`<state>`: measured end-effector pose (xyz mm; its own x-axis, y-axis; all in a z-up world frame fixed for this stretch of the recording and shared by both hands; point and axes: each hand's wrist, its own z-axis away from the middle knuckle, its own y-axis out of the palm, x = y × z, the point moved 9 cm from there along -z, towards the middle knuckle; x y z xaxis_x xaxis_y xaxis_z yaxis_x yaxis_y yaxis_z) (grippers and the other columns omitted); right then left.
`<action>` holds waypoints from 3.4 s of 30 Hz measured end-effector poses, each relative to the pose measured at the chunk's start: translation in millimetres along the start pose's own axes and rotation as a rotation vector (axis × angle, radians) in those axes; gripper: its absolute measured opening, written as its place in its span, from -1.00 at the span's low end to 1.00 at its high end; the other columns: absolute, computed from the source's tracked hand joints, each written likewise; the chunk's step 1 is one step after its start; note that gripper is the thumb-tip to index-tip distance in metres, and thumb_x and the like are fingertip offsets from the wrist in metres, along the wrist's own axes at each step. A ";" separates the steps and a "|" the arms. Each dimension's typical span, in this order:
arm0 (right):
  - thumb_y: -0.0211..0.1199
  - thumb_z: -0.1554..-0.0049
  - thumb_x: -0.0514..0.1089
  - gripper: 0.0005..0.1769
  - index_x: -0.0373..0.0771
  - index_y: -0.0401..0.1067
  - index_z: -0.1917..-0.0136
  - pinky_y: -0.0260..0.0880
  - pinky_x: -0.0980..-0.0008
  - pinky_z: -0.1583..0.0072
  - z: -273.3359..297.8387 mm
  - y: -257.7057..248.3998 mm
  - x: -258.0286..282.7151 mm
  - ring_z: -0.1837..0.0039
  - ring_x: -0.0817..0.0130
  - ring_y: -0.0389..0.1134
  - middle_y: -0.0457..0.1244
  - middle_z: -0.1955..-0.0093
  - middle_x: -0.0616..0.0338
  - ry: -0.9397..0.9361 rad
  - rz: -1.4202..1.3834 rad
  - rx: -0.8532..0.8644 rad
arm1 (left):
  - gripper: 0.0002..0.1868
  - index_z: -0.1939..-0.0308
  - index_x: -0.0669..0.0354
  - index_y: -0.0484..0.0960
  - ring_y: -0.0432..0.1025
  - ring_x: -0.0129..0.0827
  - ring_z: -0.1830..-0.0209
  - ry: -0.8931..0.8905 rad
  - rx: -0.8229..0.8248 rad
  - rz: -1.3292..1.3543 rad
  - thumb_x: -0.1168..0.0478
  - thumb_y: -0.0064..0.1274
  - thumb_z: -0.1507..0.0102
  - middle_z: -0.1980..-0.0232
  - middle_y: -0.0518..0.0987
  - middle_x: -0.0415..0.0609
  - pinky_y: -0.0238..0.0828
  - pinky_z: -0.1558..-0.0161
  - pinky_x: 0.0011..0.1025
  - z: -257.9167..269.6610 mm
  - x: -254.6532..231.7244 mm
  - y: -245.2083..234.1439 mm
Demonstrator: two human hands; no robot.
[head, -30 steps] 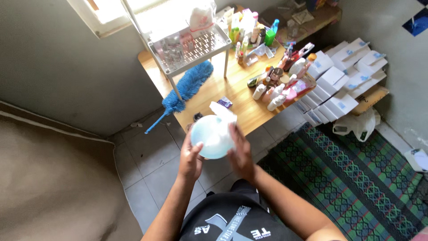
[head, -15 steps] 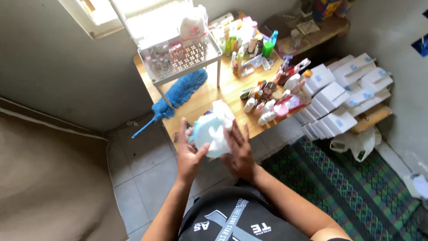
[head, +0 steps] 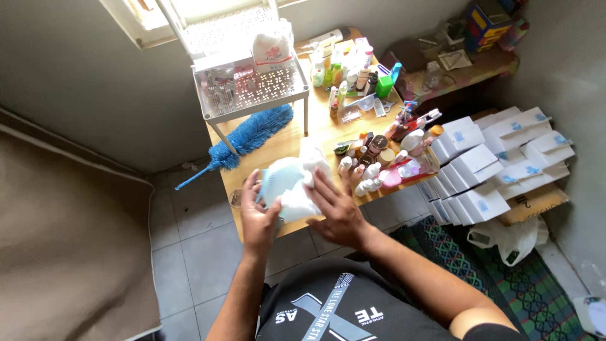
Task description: The person wipes the surfaces of several items on a cluttered table using a white tissue. They handle a plastic bag, a light blue plastic container, and a small purple box, wiping each one individually before placing them back on the table.
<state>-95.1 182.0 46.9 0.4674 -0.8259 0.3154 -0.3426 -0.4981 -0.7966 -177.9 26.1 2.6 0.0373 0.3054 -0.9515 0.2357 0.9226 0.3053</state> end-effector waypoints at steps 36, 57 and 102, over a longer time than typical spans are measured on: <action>0.12 -0.32 0.20 -0.30 -0.44 0.28 -0.43 0.37 0.36 -0.27 -0.3 78.8 45.6 -0.25 0.36 0.34 0.34 -0.23 0.04 0.527 -1.185 -0.112 | 0.09 -0.61 0.20 0.17 0.38 -0.10 -0.47 0.169 0.622 -0.276 0.22 0.38 -0.05 -0.37 0.46 0.21 0.31 -0.49 -0.14 38.7 -74.8 -76.0; 0.07 -0.33 -0.06 -0.66 -0.40 0.43 -0.15 0.38 0.44 -0.02 59.9 149.4 57.4 0.02 0.46 0.34 0.36 0.03 0.16 1.074 -1.292 -0.663 | 0.10 -0.48 0.22 0.30 0.39 -0.20 -0.36 -0.025 0.357 -0.217 -0.38 0.33 -0.09 -0.39 0.45 0.12 0.37 -0.34 -0.26 49.0 -8.6 -107.4; 0.09 -0.16 -0.28 -0.36 -0.38 0.24 -0.51 -0.26 -0.24 -0.61 -0.8 27.5 71.4 -0.67 -0.11 0.00 0.06 -0.60 -0.26 -0.039 -0.304 -0.055 | -0.30 -0.46 0.35 0.21 0.42 -0.13 -0.25 -0.028 -0.076 0.218 0.29 0.12 -0.28 -0.23 0.46 0.19 0.47 -0.24 -0.13 21.7 -19.6 -74.7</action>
<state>-71.8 109.1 48.0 0.5857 -0.6265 0.5143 -0.2256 -0.7354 -0.6390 -175.1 -54.0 -2.3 0.1070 0.4939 -0.8629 0.1453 0.8508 0.5050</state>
